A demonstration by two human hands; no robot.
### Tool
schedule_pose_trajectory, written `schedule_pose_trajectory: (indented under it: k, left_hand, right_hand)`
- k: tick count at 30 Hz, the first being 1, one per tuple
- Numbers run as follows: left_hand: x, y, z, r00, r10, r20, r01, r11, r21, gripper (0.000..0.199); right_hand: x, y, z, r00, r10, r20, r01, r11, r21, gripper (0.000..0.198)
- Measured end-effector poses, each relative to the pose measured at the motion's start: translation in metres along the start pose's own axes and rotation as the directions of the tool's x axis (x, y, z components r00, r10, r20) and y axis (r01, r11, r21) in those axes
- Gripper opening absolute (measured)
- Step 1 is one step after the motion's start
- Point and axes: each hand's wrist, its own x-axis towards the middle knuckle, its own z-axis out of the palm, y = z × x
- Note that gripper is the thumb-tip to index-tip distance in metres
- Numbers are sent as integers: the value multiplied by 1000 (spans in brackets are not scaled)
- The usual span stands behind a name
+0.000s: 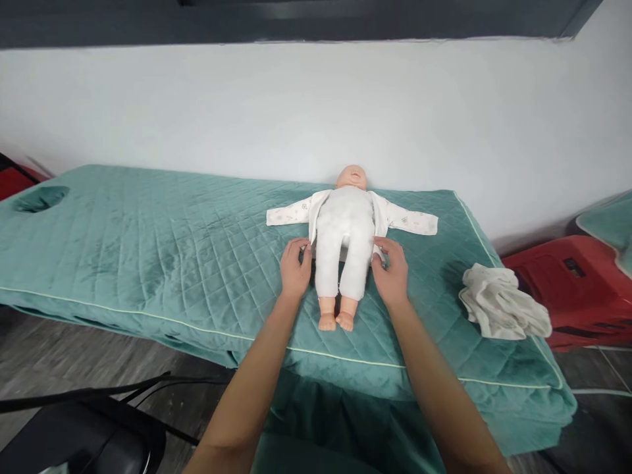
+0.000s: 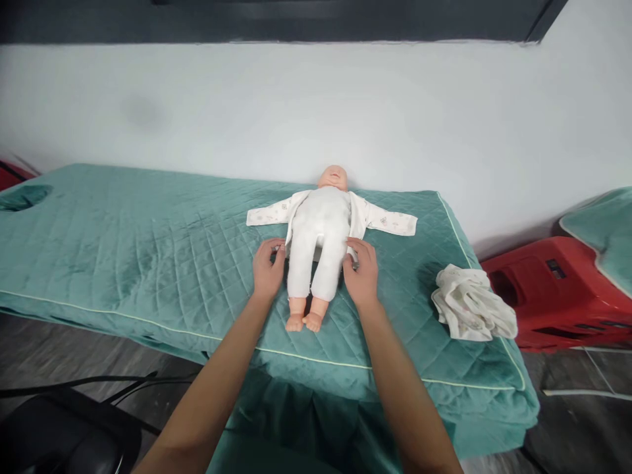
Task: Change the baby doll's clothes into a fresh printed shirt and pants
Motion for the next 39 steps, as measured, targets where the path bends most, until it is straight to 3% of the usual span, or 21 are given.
schedule_pose_trajectory:
  k: [4,9,12,19,24,28,31,34,36,39]
  left_hand:
    - [0,-6,1,998,-38,-41,38,999,15,19]
    - [1,-14,3,968,-230,-100,230,973,-10,24]
    - [2,-15,3,947,-293,-135,285,956,-72,19]
    - [4,-13,3,920,-330,-212,306,942,-140,14]
    - [7,-18,3,913,-338,-231,342,939,-21,16]
    - [6,-22,2,933,-272,-236,286,958,29,27]
    - [2,-20,-5,958,-200,-207,203,979,-6,27]
    - [-3,-17,-17,984,-133,-120,129,991,-44,23]
    - [-9,-14,-27,992,-100,-76,95,993,-68,21]
    - [-23,-9,-41,1000,-21,-18,19,995,-101,20]
  right_hand:
    - [0,2,0,1000,-10,5,10,1000,-7,38]
    - [0,7,1,999,45,7,-45,999,-26,37]
    - [-1,11,2,993,116,-8,-116,992,-58,31]
    - [-2,23,-1,923,369,-104,-376,925,-55,37]
    - [-3,30,-11,894,407,-189,-427,901,-78,38]
    - [-15,26,-20,905,389,-170,-409,906,-104,35]
    - [-29,19,-40,957,271,-108,-285,947,-149,33]
    - [-37,15,-81,996,91,18,-80,937,-339,32]
    - [-37,18,-117,993,42,108,17,869,-495,34]
    - [-33,31,-172,965,117,235,83,714,-695,40]
